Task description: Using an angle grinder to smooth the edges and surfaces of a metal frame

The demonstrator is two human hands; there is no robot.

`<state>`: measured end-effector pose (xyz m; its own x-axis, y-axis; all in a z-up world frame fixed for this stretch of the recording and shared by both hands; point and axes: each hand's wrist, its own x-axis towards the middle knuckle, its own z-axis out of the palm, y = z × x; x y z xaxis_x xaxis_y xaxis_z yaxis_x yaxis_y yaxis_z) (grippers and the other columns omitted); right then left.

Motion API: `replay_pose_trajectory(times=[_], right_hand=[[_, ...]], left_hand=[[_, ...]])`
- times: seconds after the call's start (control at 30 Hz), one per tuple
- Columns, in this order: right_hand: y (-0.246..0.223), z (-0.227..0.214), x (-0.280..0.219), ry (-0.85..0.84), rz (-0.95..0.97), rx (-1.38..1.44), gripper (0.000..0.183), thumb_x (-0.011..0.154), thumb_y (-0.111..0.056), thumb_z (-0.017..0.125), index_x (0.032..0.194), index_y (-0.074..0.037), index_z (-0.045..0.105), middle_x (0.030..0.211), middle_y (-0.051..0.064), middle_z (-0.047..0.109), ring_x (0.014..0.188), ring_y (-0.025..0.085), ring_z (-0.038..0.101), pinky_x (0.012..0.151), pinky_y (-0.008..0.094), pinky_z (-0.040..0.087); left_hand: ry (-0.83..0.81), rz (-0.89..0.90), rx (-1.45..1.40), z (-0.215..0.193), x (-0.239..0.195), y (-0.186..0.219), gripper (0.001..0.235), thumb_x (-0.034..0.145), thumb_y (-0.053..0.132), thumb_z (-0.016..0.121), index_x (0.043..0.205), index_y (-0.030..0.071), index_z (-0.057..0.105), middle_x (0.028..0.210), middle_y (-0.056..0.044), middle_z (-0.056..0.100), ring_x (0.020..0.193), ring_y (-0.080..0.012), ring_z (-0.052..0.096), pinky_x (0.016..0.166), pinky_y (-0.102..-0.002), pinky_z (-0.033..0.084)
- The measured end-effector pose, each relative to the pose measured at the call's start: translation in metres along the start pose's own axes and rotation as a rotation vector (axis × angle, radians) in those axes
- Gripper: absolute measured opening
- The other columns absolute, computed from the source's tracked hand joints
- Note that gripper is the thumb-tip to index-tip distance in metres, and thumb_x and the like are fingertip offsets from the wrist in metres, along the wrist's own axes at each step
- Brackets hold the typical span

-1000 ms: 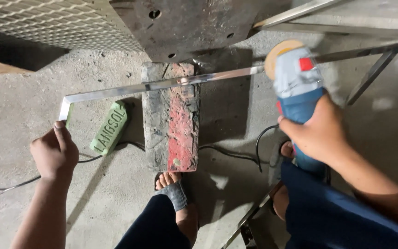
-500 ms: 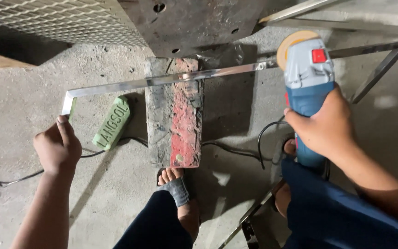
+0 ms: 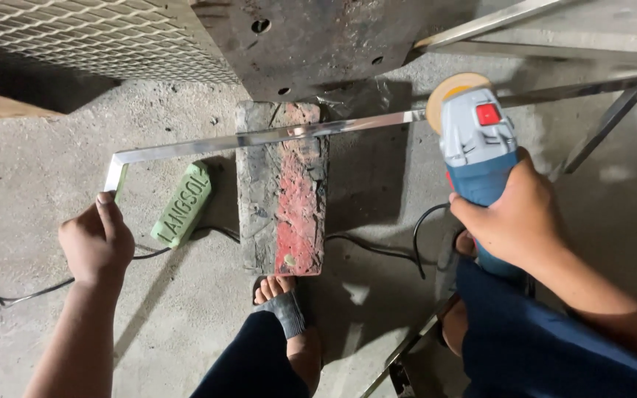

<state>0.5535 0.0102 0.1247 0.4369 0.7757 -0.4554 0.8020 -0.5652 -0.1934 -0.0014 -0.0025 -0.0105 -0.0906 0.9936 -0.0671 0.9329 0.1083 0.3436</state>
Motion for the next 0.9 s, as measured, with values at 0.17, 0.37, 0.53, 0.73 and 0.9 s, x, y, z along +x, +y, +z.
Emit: replay_pose_trajectory(times=[0.17, 0.37, 0.53, 0.73, 0.9], right_hand=[[0.006, 0.000, 0.003, 0.069, -0.080, 0.066, 0.048, 0.075, -0.034, 0.083, 0.109, -0.005, 0.064, 0.099, 0.017, 0.071, 0.086, 0.035, 0.069, 0.068, 0.048, 0.053], [-0.003, 0.005, -0.001, -0.002, -0.123, 0.042, 0.068, 0.070, -0.036, 0.082, 0.126, -0.003, 0.059, 0.110, 0.022, 0.072, 0.100, 0.044, 0.068, 0.077, 0.049, 0.053], [0.001, 0.007, -0.008, -0.006, -0.136, 0.017, 0.069, 0.071, -0.035, 0.084, 0.125, 0.001, 0.060, 0.110, 0.024, 0.071, 0.097, 0.045, 0.068, 0.073, 0.052, 0.054], [0.010, 0.004, 0.000, 0.063, -0.158, 0.057, 0.062, 0.071, -0.035, 0.085, 0.119, -0.001, 0.063, 0.106, 0.023, 0.072, 0.095, 0.041, 0.069, 0.073, 0.050, 0.052], [-0.002, -0.001, 0.003, 0.022, -0.154, 0.010, 0.056, 0.071, -0.037, 0.085, 0.110, -0.003, 0.064, 0.099, 0.023, 0.074, 0.089, 0.042, 0.071, 0.069, 0.050, 0.053]], left_hand=[[-0.018, 0.020, 0.017, -0.001, -0.001, 0.001, 0.071, 0.121, 0.037, 0.023, 0.060, 0.007, 0.043, 0.048, -0.005, 0.030, 0.041, -0.0200, 0.026, 0.047, -0.036, 0.016], [-0.004, 0.022, -0.006, -0.001, 0.004, 0.006, 0.069, 0.121, 0.036, 0.025, 0.062, 0.007, 0.044, 0.048, -0.004, 0.028, 0.042, -0.0197, 0.024, 0.048, -0.037, 0.016], [-0.002, 0.018, -0.020, -0.004, 0.002, 0.008, 0.070, 0.121, 0.037, 0.025, 0.061, 0.007, 0.042, 0.048, -0.003, 0.027, 0.042, -0.0181, 0.023, 0.047, -0.037, 0.015], [-0.003, 0.009, -0.026, -0.005, 0.002, 0.008, 0.071, 0.120, 0.040, 0.025, 0.058, 0.008, 0.040, 0.047, -0.004, 0.027, 0.042, -0.0193, 0.024, 0.048, -0.038, 0.015], [-0.016, -0.018, -0.026, -0.004, 0.003, 0.010, 0.071, 0.119, 0.042, 0.024, 0.058, 0.010, 0.040, 0.047, -0.001, 0.027, 0.041, -0.0160, 0.023, 0.046, -0.035, 0.014]])
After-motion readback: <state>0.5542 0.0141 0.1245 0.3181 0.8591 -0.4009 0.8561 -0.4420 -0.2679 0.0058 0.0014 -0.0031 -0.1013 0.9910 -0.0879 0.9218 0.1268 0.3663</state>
